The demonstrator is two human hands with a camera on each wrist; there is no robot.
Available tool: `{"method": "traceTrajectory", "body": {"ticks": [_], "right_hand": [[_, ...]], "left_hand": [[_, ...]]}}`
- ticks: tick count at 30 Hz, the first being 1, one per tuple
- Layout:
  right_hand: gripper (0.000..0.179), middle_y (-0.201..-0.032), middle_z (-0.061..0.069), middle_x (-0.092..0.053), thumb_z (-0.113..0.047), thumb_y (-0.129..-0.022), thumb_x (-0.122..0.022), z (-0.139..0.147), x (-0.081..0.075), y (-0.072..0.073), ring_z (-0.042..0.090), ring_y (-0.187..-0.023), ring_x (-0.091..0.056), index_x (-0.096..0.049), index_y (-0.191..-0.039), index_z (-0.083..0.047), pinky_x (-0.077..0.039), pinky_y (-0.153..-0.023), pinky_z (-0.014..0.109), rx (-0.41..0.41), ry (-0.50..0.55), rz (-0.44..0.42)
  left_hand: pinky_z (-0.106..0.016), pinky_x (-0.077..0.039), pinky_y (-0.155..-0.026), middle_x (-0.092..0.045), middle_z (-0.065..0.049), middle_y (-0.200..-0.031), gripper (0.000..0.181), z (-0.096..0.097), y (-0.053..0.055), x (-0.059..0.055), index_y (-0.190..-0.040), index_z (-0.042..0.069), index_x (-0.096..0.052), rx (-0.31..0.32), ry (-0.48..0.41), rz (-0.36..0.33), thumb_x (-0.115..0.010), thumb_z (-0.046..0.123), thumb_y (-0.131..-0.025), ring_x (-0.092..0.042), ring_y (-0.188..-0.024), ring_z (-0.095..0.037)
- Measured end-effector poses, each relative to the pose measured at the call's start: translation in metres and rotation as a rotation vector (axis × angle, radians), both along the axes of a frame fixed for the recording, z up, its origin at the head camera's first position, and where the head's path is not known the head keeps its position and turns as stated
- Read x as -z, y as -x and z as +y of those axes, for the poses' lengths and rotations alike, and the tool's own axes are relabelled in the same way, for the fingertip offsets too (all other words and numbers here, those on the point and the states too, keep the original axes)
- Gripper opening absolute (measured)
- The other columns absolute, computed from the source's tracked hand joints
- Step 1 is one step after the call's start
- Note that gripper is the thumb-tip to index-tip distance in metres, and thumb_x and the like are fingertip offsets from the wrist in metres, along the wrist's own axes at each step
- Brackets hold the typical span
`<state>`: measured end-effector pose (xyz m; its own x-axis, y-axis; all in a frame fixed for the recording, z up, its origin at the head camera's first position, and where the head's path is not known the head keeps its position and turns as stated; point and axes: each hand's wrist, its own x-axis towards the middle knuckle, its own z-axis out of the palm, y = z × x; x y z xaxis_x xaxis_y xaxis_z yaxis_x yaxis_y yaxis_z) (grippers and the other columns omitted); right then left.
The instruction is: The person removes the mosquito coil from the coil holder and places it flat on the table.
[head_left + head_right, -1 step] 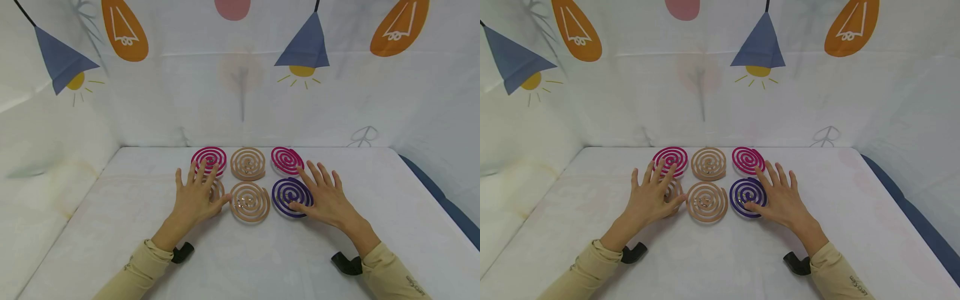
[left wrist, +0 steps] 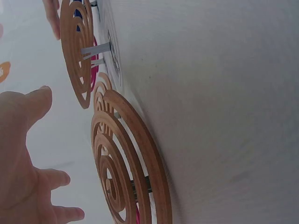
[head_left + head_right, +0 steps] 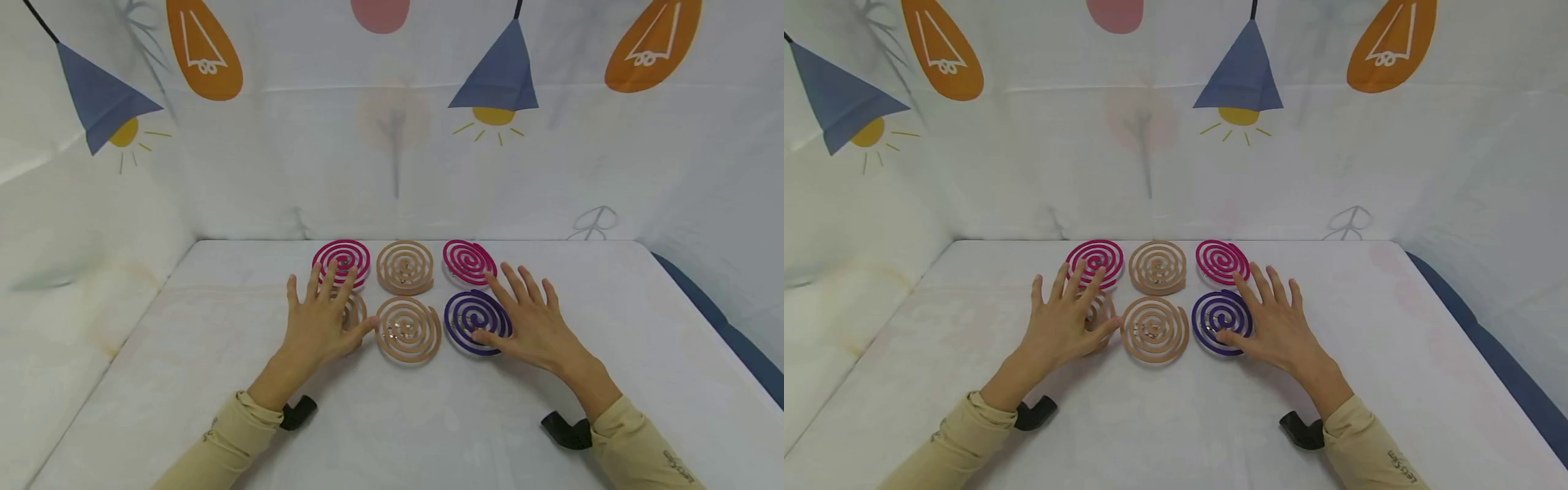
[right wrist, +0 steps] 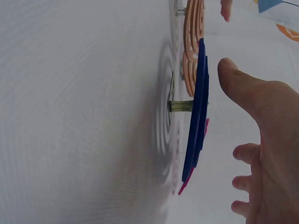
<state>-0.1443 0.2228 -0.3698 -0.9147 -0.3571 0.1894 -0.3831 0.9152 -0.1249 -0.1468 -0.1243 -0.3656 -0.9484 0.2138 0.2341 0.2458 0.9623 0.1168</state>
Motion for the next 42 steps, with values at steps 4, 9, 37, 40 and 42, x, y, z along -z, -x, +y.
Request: {"method": "traceTrajectory", "body": {"ticks": [4,9,37,40,42], "right_hand": [[0.096,-0.157,0.017,-0.017,-0.068,-0.077,-0.059,0.0008,0.0013,0.0011,0.042,-0.143,-0.013,-0.025,-0.15,-0.016,-0.007,-0.108,0.067,0.004,-0.007,-0.006],[0.097,-0.157,0.018,-0.017,-0.068,-0.077,-0.059,0.0015,0.0029,0.0016,0.043,-0.143,-0.013,-0.025,-0.15,-0.016,-0.007,-0.108,0.067,0.006,-0.001,-0.026],[0.086,-0.148,0.017,-0.034,-0.058,-0.082,-0.061,0.001,0.0053,0.0037,0.043,-0.134,-0.032,-0.033,-0.146,-0.008,-0.025,-0.106,0.061,-0.059,0.106,-0.037],[0.08,-0.147,0.016,-0.036,-0.054,-0.085,-0.061,0.0021,0.0042,0.0025,0.041,-0.132,-0.036,-0.034,-0.145,-0.008,-0.027,-0.106,0.06,-0.074,0.151,-0.046],[0.077,-0.147,0.015,-0.037,-0.053,-0.086,-0.06,0.0043,0.0031,0.0017,0.039,-0.132,-0.038,-0.034,-0.145,-0.01,-0.029,-0.106,0.06,-0.072,0.179,-0.062]], "left_hand": [[-0.065,-0.003,-0.111,-0.023,-0.011,-0.157,0.088,-0.0008,-0.0001,0.0009,-0.149,0.026,-0.028,0.0,0.01,0.006,-0.043,0.077,-0.079,-0.018,-0.144,-0.037],[-0.066,-0.005,-0.11,-0.023,-0.01,-0.157,0.088,-0.0019,-0.0004,0.0019,-0.149,0.026,-0.028,0.002,0.021,0.009,-0.042,0.078,-0.079,-0.018,-0.144,-0.037],[-0.065,-0.008,-0.11,-0.028,-0.011,-0.155,0.084,-0.0074,-0.0046,0.004,-0.147,0.023,-0.035,0.02,-0.001,0.04,-0.047,0.072,-0.081,-0.024,-0.143,-0.037],[-0.066,-0.011,-0.109,-0.033,-0.013,-0.152,0.08,-0.0065,-0.0047,0.0037,-0.145,0.021,-0.038,0.045,-0.024,0.073,-0.05,0.069,-0.082,-0.028,-0.14,-0.037],[-0.065,-0.013,-0.109,-0.036,-0.013,-0.15,0.078,-0.0046,-0.0034,0.0032,-0.145,0.021,-0.039,0.064,-0.039,0.091,-0.05,0.067,-0.083,-0.03,-0.139,-0.036]]}}
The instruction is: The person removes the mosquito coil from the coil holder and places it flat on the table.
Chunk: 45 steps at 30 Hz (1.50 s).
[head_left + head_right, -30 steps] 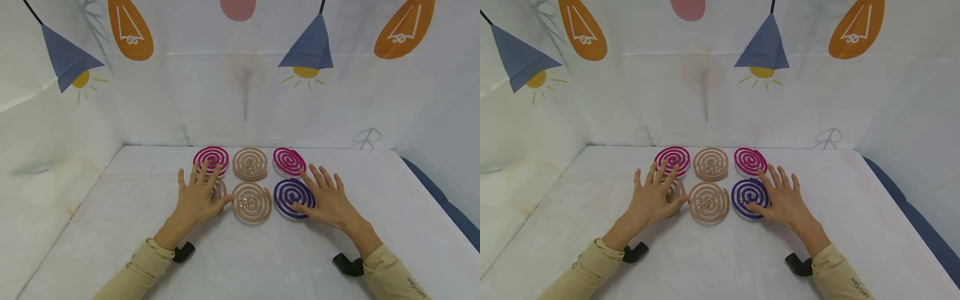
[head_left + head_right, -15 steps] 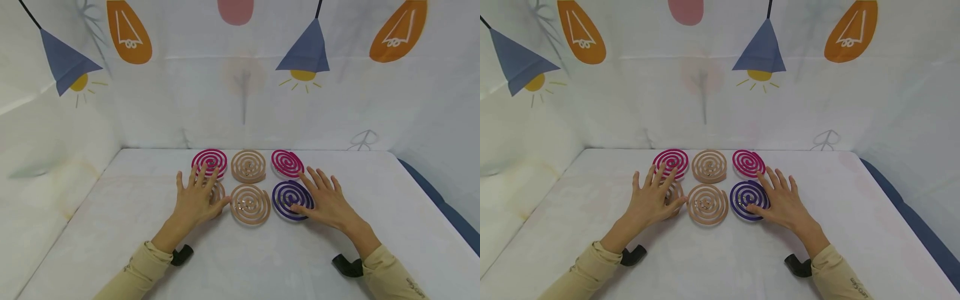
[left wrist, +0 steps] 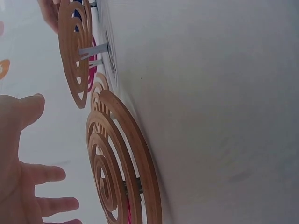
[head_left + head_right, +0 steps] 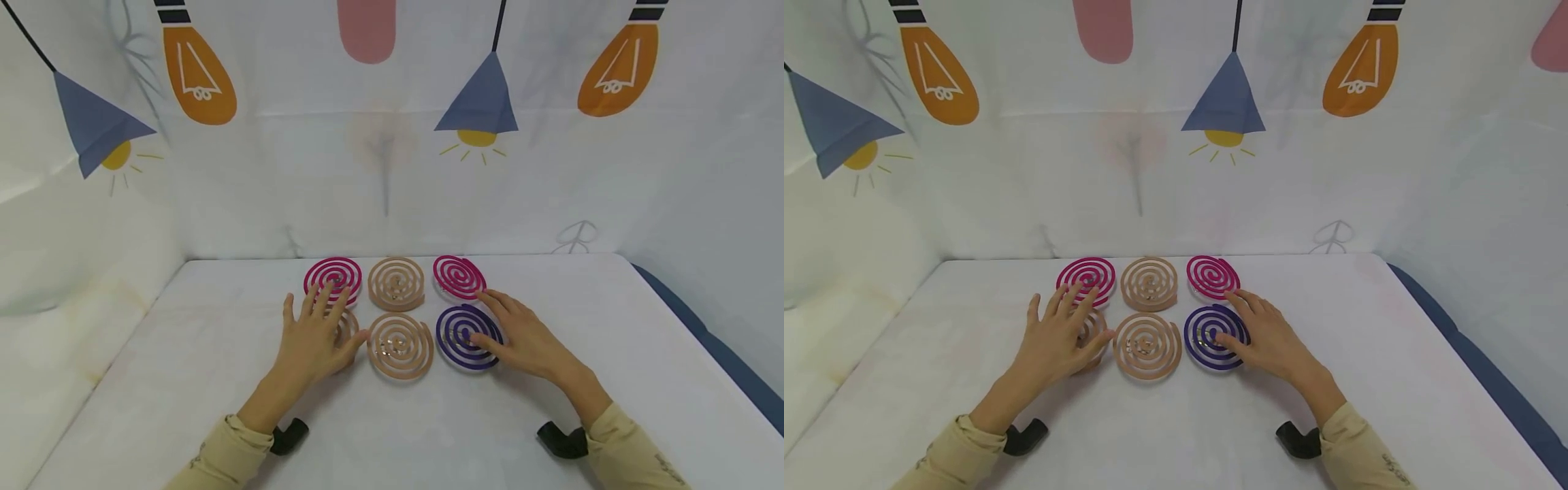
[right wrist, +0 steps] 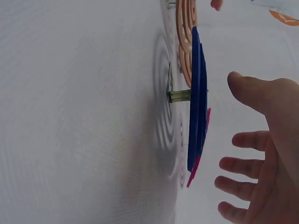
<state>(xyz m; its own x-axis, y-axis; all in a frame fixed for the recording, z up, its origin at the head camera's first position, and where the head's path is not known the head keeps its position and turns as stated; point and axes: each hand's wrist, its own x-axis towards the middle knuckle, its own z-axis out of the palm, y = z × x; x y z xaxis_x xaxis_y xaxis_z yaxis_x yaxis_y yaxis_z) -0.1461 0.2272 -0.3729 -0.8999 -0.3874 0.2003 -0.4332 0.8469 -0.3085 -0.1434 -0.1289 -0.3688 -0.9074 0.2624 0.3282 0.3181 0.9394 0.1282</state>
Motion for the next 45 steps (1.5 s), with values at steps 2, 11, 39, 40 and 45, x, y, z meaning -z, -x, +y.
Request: {"method": "traceTrajectory", "body": {"ticks": [2,11,39,40,45], "right_hand": [[0.075,-0.147,0.014,-0.037,-0.052,-0.087,-0.059,0.002,0.0,-0.001,0.039,-0.133,-0.038,-0.033,-0.146,-0.012,-0.032,-0.104,0.061,-0.005,0.027,-0.026],[0.072,-0.147,0.015,-0.036,-0.051,-0.089,-0.057,0.008,0.001,-0.005,0.04,-0.132,-0.039,-0.031,-0.147,-0.016,-0.038,-0.098,0.062,-0.027,0.058,-0.084],[0.086,-0.151,0.014,-0.029,-0.061,-0.082,-0.06,0.005,0.002,-0.006,0.041,-0.131,-0.041,-0.028,-0.148,-0.016,-0.041,-0.097,0.06,-0.058,0.051,-0.182],[0.086,-0.151,0.014,-0.03,-0.061,-0.082,-0.06,0.005,0.002,-0.006,0.04,-0.131,-0.041,-0.028,-0.148,-0.016,-0.041,-0.097,0.06,-0.059,0.051,-0.177],[0.086,-0.15,0.013,-0.032,-0.061,-0.081,-0.06,0.005,0.002,-0.006,0.038,-0.131,-0.042,-0.028,-0.147,-0.016,-0.041,-0.098,0.059,-0.063,0.044,-0.154]], "left_hand": [[-0.064,-0.015,-0.109,-0.039,-0.013,-0.148,0.076,0.001,0.0,0.0,-0.144,0.02,-0.04,0.015,-0.005,0.013,-0.05,0.065,-0.084,-0.032,-0.138,-0.035],[-0.055,-0.031,-0.106,-0.054,-0.01,-0.134,0.062,0.012,0.006,0.003,-0.135,0.018,-0.052,0.163,-0.05,0.153,-0.06,0.052,-0.084,-0.05,-0.123,-0.03],[-0.044,-0.041,-0.103,-0.053,-0.007,-0.135,0.074,0.063,-0.001,0.001,-0.145,0.022,-0.036,0.46,-0.124,0.122,-0.065,0.048,-0.082,-0.052,-0.12,-0.028],[-0.044,-0.041,-0.103,-0.053,-0.007,-0.135,0.076,0.064,-0.001,0.002,-0.146,0.022,-0.035,0.461,-0.126,0.123,-0.065,0.048,-0.082,-0.052,-0.119,-0.028],[-0.043,-0.039,-0.105,-0.052,-0.006,-0.135,0.075,0.069,0.0,0.002,-0.144,0.015,-0.039,0.46,-0.112,0.126,-0.065,0.048,-0.081,-0.052,-0.12,-0.025]]}}
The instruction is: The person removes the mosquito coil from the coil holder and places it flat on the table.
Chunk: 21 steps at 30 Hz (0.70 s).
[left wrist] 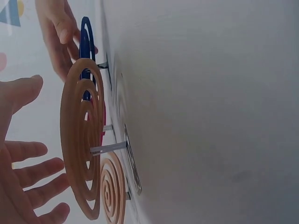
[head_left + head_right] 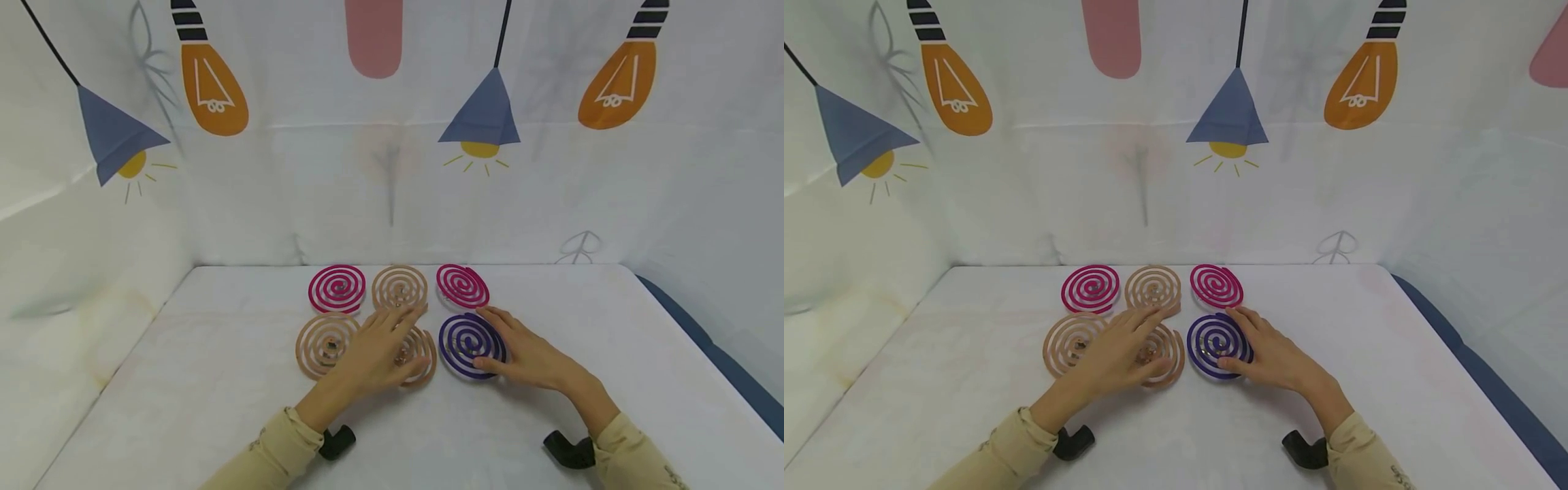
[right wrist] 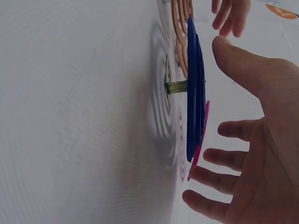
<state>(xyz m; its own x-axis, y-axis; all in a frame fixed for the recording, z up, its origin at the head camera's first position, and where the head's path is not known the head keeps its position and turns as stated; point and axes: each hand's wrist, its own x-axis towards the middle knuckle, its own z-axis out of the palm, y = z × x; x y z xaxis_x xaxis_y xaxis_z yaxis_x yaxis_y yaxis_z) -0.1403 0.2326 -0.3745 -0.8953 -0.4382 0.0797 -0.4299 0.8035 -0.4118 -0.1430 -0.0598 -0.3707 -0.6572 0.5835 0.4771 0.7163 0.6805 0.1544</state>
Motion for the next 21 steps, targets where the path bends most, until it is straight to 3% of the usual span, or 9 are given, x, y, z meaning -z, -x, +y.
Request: {"method": "traceTrajectory", "body": {"ticks": [7,21], "right_hand": [[0.089,-0.149,0.013,-0.034,-0.063,-0.08,-0.06,0.002,-0.001,0.0,0.037,-0.131,-0.041,-0.027,-0.148,-0.016,-0.04,-0.099,0.059,0.002,-0.008,-0.009],[0.089,-0.148,0.013,-0.035,-0.064,-0.079,-0.061,0.005,-0.002,-0.002,0.038,-0.13,-0.043,-0.028,-0.148,-0.016,-0.041,-0.097,0.059,0.0,-0.027,-0.03]], "left_hand": [[-0.042,-0.039,-0.105,-0.051,-0.003,-0.136,0.074,0.009,0.001,0.001,-0.141,0.012,-0.043,0.0,0.009,-0.046,-0.064,0.051,-0.082,-0.049,-0.125,-0.023],[-0.046,-0.039,-0.105,-0.053,-0.01,-0.135,0.074,0.02,0.006,0.005,-0.139,0.009,-0.046,0.009,0.021,-0.096,-0.065,0.051,-0.081,-0.05,-0.125,-0.029]]}}
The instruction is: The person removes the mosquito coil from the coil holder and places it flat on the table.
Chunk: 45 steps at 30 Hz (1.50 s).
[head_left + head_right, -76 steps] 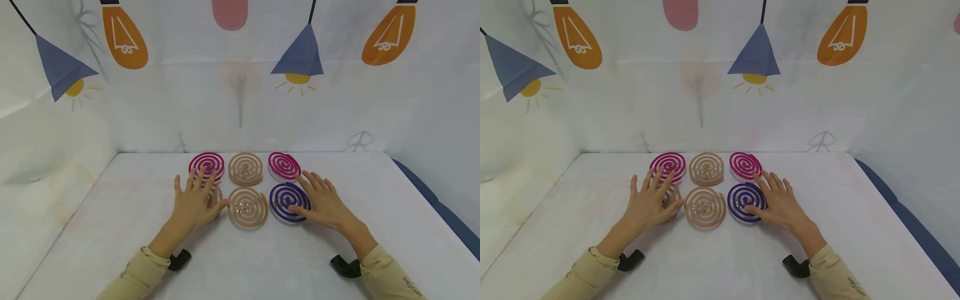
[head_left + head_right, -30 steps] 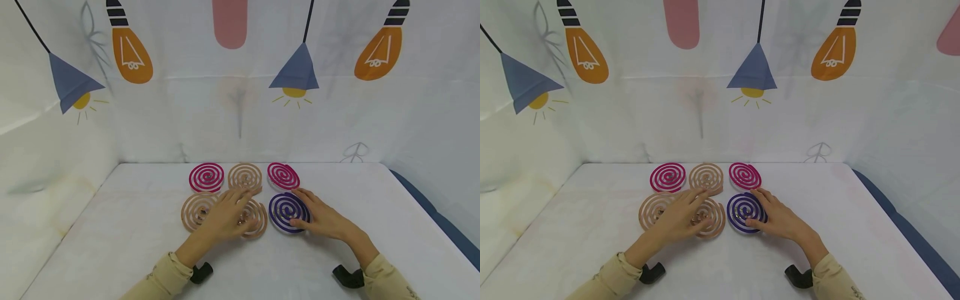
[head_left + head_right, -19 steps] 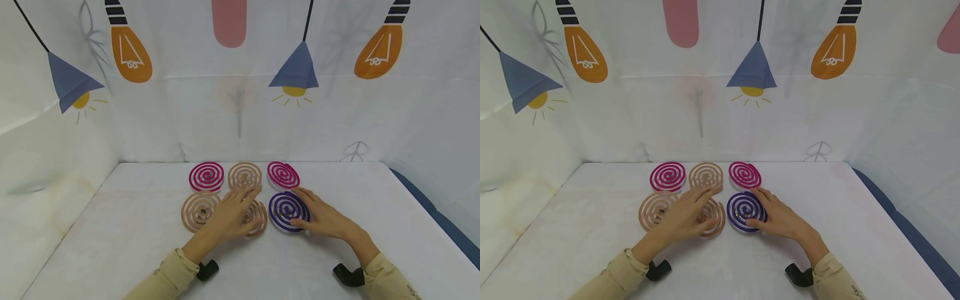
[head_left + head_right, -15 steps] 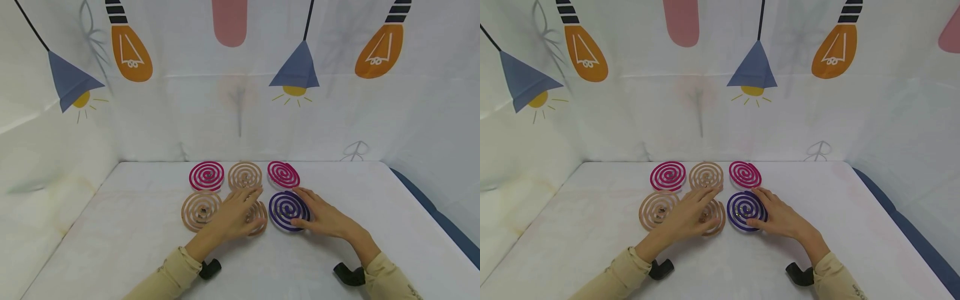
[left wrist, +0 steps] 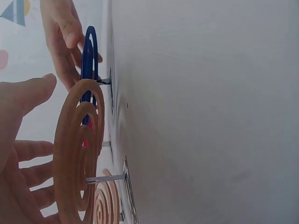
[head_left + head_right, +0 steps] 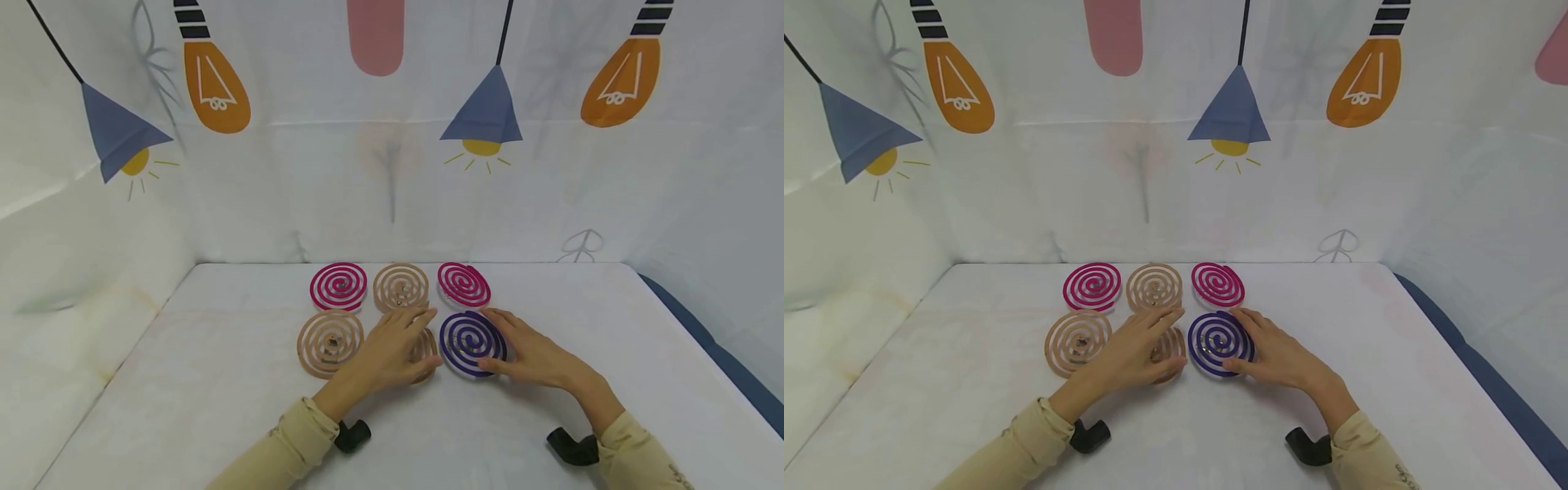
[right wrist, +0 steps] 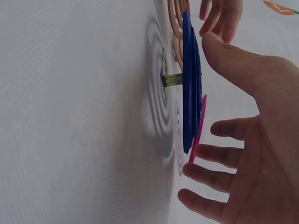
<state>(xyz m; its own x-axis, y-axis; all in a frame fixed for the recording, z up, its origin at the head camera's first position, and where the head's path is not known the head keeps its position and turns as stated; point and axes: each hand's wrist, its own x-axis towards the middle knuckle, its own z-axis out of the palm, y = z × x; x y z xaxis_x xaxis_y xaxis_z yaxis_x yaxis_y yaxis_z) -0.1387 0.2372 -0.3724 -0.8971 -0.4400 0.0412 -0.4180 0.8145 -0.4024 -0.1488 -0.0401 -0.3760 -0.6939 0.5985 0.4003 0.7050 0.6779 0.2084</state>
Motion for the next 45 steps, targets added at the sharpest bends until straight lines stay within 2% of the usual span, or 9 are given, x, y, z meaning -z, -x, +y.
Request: {"method": "traceTrajectory", "body": {"ticks": [4,8,12,15,21,25,35,40,45], "right_hand": [[0.088,-0.147,0.015,-0.037,-0.062,-0.081,-0.059,0.002,-0.002,-0.001,0.04,-0.13,-0.043,-0.028,-0.148,-0.013,-0.041,-0.098,0.06,-0.002,-0.008,-0.008],[0.08,-0.142,0.018,-0.042,-0.054,-0.087,-0.057,0.004,-0.003,0.001,0.039,-0.128,-0.045,-0.03,-0.147,-0.009,-0.04,-0.099,0.058,0.01,0.006,-0.012],[0.068,-0.133,0.017,-0.049,-0.043,-0.092,-0.057,0.007,-0.003,0.003,0.035,-0.121,-0.052,-0.034,-0.144,-0.005,-0.045,-0.096,0.053,0.03,0.039,-0.022],[0.064,-0.124,0.013,-0.054,-0.039,-0.093,-0.057,0.009,-0.003,0.005,0.029,-0.112,-0.056,-0.037,-0.142,-0.004,-0.051,-0.085,0.045,0.044,0.052,-0.032],[0.057,-0.109,0.007,-0.061,-0.032,-0.093,-0.058,0.011,-0.005,0.007,0.018,-0.095,-0.06,-0.041,-0.138,-0.001,-0.05,-0.071,0.028,0.049,0.064,-0.048],[0.055,-0.104,0.006,-0.063,-0.029,-0.093,-0.058,0.01,-0.005,0.007,0.015,-0.091,-0.059,-0.042,-0.137,0.0,-0.05,-0.07,0.027,0.051,0.053,-0.059],[0.049,-0.09,0.003,-0.064,-0.028,-0.093,-0.058,0.008,-0.008,0.009,0.009,-0.075,-0.054,-0.046,-0.132,0.0,-0.046,-0.062,0.024,0.061,0.048,-0.108],[0.043,-0.086,0.001,-0.063,-0.023,-0.093,-0.058,0.008,-0.006,0.009,0.008,-0.072,-0.053,-0.051,-0.128,0.0,-0.045,-0.061,0.023,0.052,0.051,-0.102],[0.042,-0.086,0.0,-0.062,-0.026,-0.094,-0.057,0.007,-0.006,0.009,0.009,-0.075,-0.053,-0.054,-0.127,0.0,-0.045,-0.062,0.023,0.057,0.053,-0.12]], "left_hand": [[-0.049,-0.039,-0.104,-0.052,-0.012,-0.136,0.072,0.003,0.001,0.0,-0.139,0.008,-0.046,0.005,-0.017,-0.052,-0.065,0.048,-0.082,-0.049,-0.126,-0.031],[-0.05,-0.04,-0.101,-0.054,-0.011,-0.134,0.064,0.007,0.002,0.0,-0.138,0.011,-0.046,-0.025,-0.02,-0.084,-0.062,0.044,-0.086,-0.05,-0.126,-0.028],[-0.048,-0.041,-0.097,-0.057,-0.008,-0.13,0.057,0.011,0.004,0.002,-0.136,0.012,-0.05,-0.06,-0.015,-0.076,-0.062,0.039,-0.086,-0.053,-0.122,-0.025],[-0.047,-0.041,-0.096,-0.058,-0.008,-0.129,0.055,0.013,0.005,0.004,-0.134,0.013,-0.051,-0.073,-0.01,-0.073,-0.061,0.038,-0.086,-0.054,-0.121,-0.025],[-0.046,-0.042,-0.093,-0.061,-0.007,-0.124,0.049,0.019,0.007,0.005,-0.13,0.016,-0.056,-0.092,0.008,-0.051,-0.059,0.04,-0.088,-0.055,-0.118,-0.026],[-0.044,-0.041,-0.09,-0.062,-0.005,-0.121,0.047,0.022,0.007,0.004,-0.129,0.015,-0.057,-0.106,0.042,-0.039,-0.058,0.04,-0.089,-0.056,-0.116,-0.022],[-0.043,-0.037,-0.092,-0.063,-0.001,-0.118,0.044,0.028,0.007,0.005,-0.127,0.015,-0.059,-0.142,0.109,-0.073,-0.055,0.04,-0.091,-0.055,-0.116,-0.018],[-0.042,-0.037,-0.093,-0.065,0.0,-0.108,0.039,0.03,0.006,0.005,-0.122,0.015,-0.062,-0.141,0.13,-0.033,-0.056,0.038,-0.09,-0.055,-0.111,-0.018],[-0.039,-0.036,-0.089,-0.065,0.002,-0.098,0.036,0.032,0.005,0.004,-0.119,0.017,-0.064,-0.134,0.135,0.001,-0.057,0.038,-0.089,-0.057,-0.103,-0.016]]}}
